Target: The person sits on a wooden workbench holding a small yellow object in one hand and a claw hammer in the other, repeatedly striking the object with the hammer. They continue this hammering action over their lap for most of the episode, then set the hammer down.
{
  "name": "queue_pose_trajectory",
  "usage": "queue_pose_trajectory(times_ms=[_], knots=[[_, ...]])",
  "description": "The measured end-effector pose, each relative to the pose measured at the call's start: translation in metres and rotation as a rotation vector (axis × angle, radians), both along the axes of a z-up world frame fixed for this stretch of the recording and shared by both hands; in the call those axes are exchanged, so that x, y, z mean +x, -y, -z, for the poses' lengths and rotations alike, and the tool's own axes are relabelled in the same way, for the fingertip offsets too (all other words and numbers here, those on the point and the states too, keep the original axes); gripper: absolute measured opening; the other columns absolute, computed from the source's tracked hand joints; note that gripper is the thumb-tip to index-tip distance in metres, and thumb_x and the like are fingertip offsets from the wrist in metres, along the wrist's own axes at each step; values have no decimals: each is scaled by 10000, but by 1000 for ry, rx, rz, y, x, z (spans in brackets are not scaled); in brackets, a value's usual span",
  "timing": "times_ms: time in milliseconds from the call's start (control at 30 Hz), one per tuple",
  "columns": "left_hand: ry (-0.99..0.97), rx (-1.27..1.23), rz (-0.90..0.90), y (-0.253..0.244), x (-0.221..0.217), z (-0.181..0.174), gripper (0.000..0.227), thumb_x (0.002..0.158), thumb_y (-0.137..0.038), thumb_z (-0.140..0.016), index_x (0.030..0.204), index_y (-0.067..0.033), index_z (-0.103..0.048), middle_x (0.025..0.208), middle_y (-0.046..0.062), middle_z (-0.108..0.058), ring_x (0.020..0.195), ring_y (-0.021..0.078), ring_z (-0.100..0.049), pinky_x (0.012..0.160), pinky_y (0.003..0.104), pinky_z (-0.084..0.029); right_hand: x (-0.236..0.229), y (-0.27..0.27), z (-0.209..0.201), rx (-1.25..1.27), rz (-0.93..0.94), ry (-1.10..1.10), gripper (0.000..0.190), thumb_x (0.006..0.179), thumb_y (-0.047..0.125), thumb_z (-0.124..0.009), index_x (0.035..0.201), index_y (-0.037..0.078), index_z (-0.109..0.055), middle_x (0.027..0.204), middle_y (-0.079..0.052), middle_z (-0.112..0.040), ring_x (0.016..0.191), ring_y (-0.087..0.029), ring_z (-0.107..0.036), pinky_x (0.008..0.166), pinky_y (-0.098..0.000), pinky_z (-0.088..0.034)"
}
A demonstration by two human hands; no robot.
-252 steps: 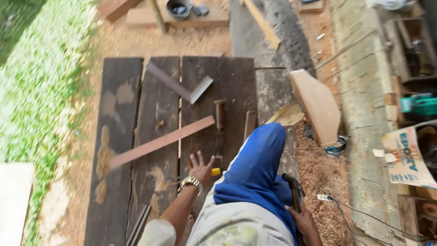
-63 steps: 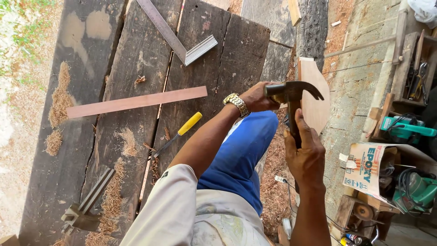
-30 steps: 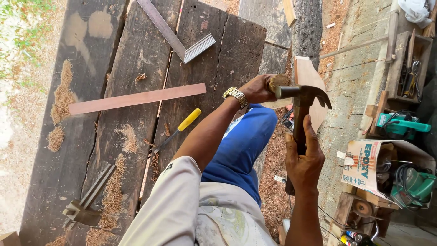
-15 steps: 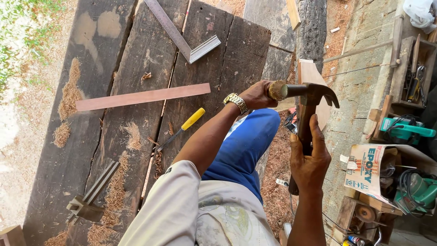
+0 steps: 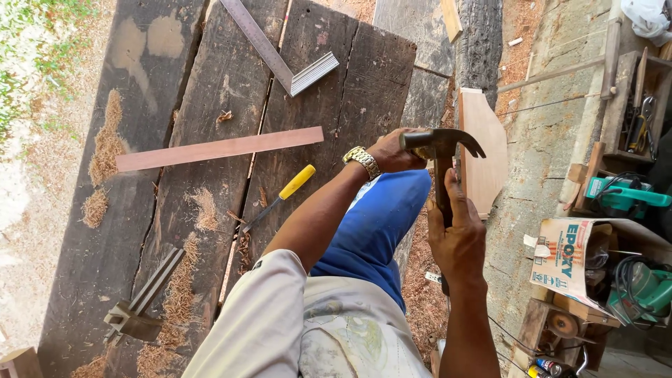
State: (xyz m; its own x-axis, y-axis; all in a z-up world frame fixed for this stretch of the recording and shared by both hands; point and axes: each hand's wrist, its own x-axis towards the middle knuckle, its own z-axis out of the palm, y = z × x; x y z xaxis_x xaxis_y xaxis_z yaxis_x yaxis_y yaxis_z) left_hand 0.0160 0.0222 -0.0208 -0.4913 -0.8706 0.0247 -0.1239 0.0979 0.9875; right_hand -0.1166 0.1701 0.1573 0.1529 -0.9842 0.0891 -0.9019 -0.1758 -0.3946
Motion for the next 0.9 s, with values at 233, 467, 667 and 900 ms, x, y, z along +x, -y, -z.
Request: queue_pose_trajectory(times_ms=[233,467,667,900], knots=[[-101,61,20,3,0,1,409,760,-221,-775,1146,-127,-679,871,62,-757,771,184,-697,735,364,-586,4,-8,-10,-101,-50,94,600,1011,165,-701,1560,112,-468,1251,-256,-687,1050,-380,-727,838,-457,-595],[-37,118,2,4,-7,13,422,719,-254,-817,1106,-137,-692,970,48,-765,879,190,-725,840,377,-604,0,-13,-17,-126,-17,130,595,1011,163,-720,1553,100,-482,1197,-226,-711,1045,-336,-748,848,-420,-598],[7,149,-15,-3,-3,8,483,697,-281,-855,1132,-141,-696,1011,54,-768,924,196,-725,898,380,-581,1,-15,-19,-159,-36,127,608,1004,146,-731,1556,94,-480,1226,-233,-706,1081,-341,-740,875,-424,-591],[-55,87,-17,-12,3,2,443,700,-266,-851,1097,-128,-712,965,49,-787,878,176,-741,901,360,-573,1,-16,-22,-186,-58,175,593,1021,132,-721,1556,59,-476,1328,-237,-684,1150,-339,-730,931,-412,-590]])
